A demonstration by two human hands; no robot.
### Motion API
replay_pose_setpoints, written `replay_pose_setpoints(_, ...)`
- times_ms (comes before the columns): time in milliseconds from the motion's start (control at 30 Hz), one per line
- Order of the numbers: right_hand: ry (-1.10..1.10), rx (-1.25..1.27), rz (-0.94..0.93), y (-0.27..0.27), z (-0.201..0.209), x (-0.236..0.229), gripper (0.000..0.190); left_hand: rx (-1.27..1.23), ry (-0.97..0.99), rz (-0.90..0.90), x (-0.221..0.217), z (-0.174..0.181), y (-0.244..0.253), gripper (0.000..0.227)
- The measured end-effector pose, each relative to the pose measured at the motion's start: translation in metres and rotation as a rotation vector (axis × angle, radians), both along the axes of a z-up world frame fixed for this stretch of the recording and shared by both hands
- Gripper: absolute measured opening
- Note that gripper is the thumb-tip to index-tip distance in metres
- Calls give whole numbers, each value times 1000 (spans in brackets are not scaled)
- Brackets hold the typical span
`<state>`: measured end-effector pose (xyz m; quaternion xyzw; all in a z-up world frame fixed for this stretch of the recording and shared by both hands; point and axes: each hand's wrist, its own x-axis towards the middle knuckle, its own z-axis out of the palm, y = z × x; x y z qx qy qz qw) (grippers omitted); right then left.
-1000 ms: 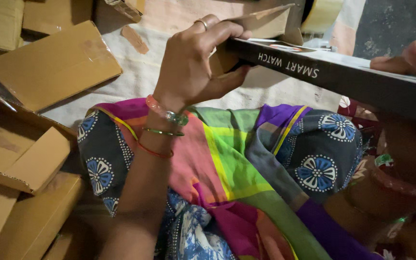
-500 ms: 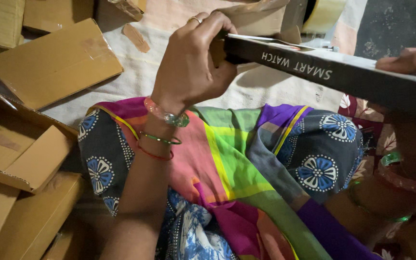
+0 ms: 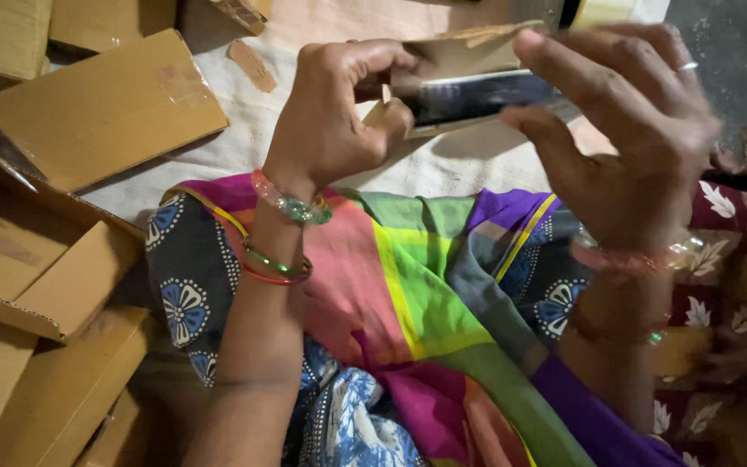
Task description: The person packs smart watches into small cardboard boxes. They open the watch packaging, place the watch and accessories into the box, close the flaps, and seal the box with clear packing tape. The process is repeated for multiple watches.
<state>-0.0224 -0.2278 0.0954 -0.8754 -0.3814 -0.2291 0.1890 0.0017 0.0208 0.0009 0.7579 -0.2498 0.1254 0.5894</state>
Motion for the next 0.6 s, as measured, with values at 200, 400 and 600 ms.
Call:
replay_pose_setpoints(200, 294, 457, -48, 4, -74, 26, 31, -158, 194, -22, 5, -10, 15, 26)
replay_pose_setpoints(400, 800, 997, 169, 3, -128, 39, 37, -382, 297, -150, 16, -31, 13, 26)
replay_pose_setpoints(600, 904, 1194, 128, 5, -158, 51, 37, -355, 263, -108, 20, -48, 7, 20)
